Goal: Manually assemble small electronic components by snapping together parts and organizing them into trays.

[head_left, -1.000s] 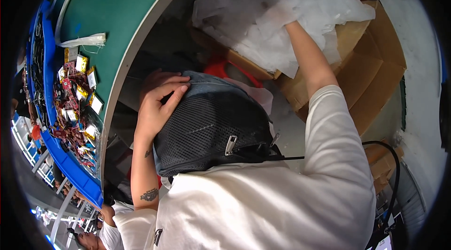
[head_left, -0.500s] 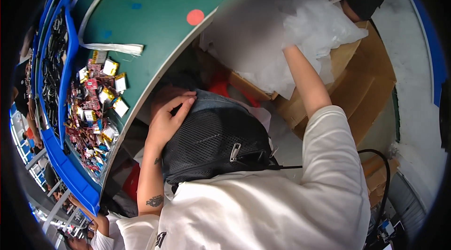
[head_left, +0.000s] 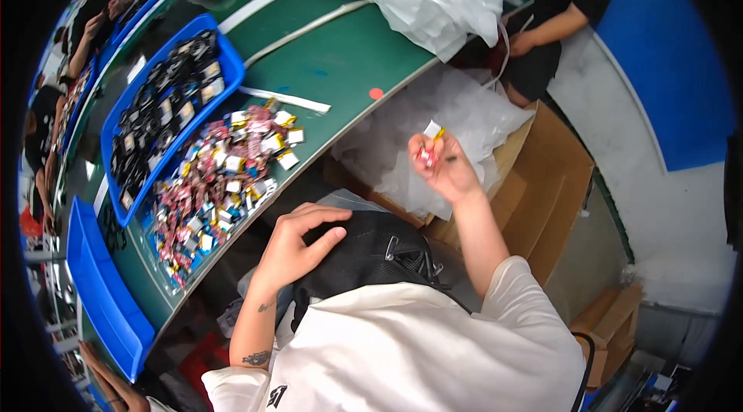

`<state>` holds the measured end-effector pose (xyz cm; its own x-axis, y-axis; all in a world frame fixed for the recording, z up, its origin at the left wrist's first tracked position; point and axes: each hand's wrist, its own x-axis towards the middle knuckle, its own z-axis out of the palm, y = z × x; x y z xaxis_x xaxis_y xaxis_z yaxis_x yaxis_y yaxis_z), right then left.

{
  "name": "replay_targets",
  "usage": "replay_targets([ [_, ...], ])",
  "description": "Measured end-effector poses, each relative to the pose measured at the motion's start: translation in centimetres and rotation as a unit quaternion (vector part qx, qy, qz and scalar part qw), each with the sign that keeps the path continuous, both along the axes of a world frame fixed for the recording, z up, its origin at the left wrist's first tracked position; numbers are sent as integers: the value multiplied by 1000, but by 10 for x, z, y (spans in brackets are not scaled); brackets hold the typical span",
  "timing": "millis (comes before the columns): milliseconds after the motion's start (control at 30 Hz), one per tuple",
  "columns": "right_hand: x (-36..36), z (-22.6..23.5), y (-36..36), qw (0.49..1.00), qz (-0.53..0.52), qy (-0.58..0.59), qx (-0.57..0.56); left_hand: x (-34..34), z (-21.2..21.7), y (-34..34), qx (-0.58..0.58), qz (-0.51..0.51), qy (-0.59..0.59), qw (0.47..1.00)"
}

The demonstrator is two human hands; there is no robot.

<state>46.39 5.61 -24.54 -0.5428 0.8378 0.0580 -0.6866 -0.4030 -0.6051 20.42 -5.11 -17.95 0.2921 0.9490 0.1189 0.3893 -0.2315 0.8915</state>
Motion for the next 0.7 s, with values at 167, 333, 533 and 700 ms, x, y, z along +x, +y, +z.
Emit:
replay_targets([
  [167, -89, 105, -16, 974, 122, 29, 186, -13, 72, -20, 255, 105, -21, 961],
  [333, -149, 165, -15, 939, 212, -54, 265, -46, 116, -26, 424, 199, 47, 882],
  [533, -187, 193, 3, 895, 286, -192, 284, -79, 127, -26, 376, 263, 85, 884],
  [700, -205, 197, 32, 859, 354, -182, 324, -102, 130, -9, 174, 239, 20, 955],
])
